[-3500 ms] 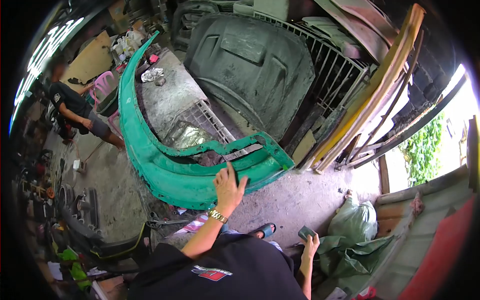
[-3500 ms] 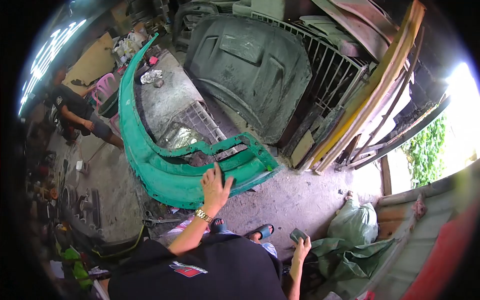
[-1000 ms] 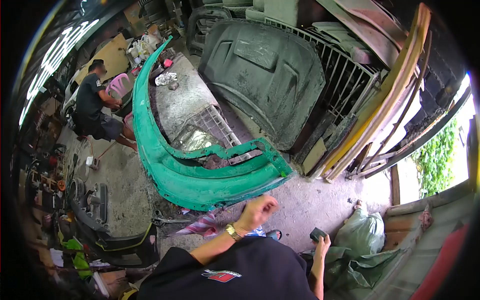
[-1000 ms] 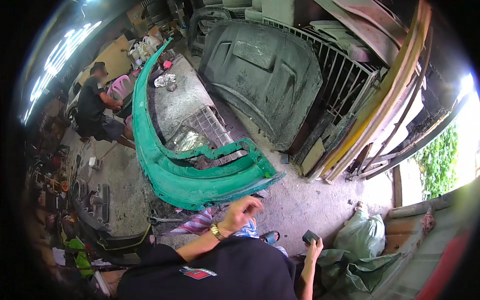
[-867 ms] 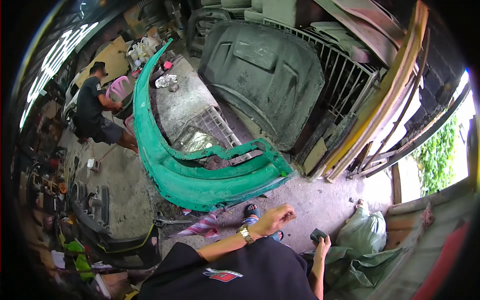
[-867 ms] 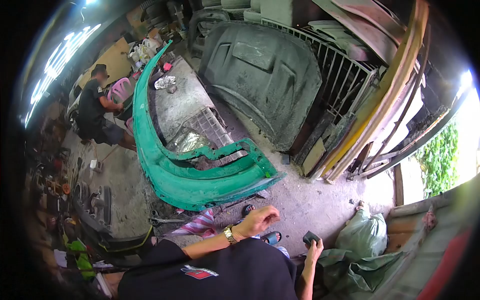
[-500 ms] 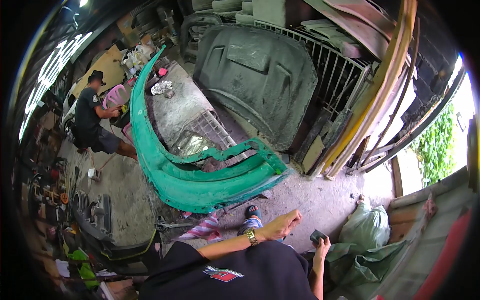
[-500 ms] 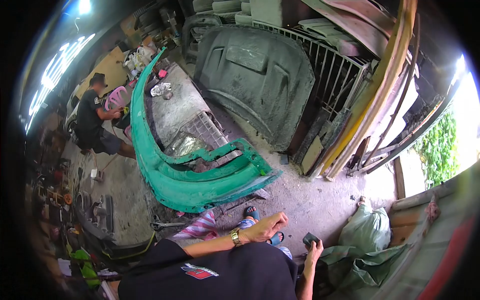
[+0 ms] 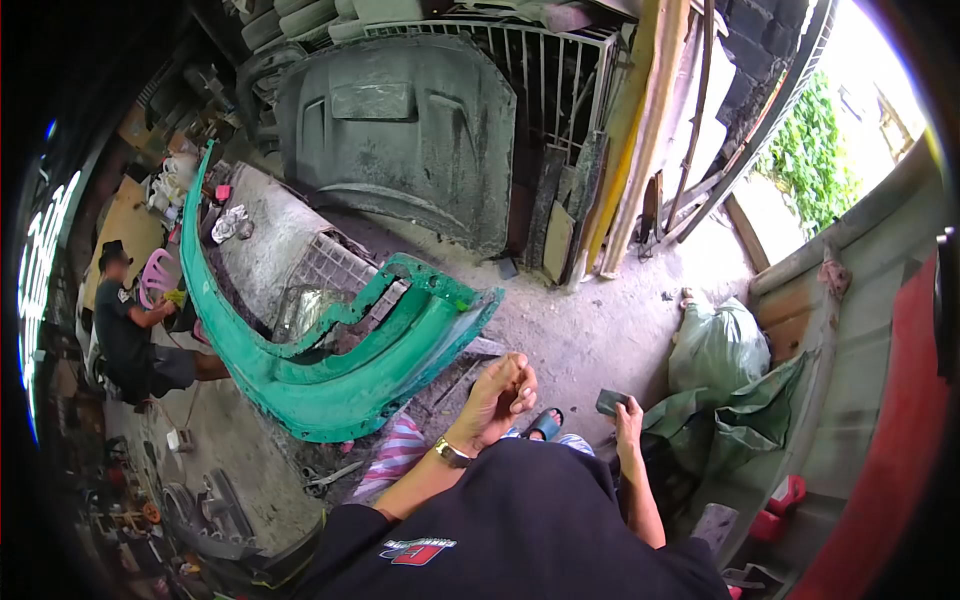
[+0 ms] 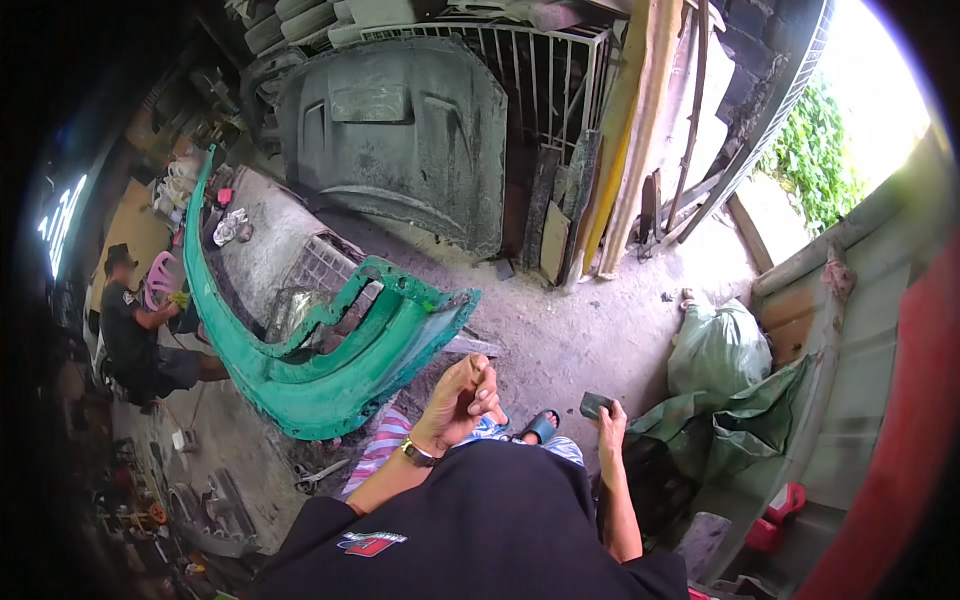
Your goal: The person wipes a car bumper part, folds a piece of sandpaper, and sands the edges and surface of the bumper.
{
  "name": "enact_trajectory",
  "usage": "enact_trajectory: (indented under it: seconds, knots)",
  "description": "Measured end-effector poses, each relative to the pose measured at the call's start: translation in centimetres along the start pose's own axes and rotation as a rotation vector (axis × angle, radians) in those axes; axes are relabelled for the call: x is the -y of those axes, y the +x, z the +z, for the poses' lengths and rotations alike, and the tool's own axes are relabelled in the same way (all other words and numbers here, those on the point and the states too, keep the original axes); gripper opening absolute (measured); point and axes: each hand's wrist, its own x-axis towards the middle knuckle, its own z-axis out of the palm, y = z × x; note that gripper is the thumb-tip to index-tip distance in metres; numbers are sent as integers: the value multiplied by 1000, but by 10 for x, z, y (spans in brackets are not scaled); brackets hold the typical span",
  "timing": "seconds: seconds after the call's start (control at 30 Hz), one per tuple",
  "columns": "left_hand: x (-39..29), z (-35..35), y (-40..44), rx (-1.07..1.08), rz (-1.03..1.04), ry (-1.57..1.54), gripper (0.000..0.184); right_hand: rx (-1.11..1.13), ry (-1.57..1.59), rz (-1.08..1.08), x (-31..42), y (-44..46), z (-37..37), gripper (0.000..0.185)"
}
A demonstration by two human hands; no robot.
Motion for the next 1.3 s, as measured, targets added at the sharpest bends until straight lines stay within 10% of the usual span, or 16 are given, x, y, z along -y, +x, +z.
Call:
enact_trajectory:
  seconds: [0.47, 0.87, 1.3]
  knots:
    - [7, -11, 9, 56, -55, 97, 14, -6, -18, 11, 13, 3, 0, 17]
    - [21, 10, 16, -170, -85, 258, 16, 203, -465, -677, 252, -70, 83, 16]
    - [26, 22, 11, -242, -25, 394, 14, 145, -417, -855, 245, -88, 112, 19]
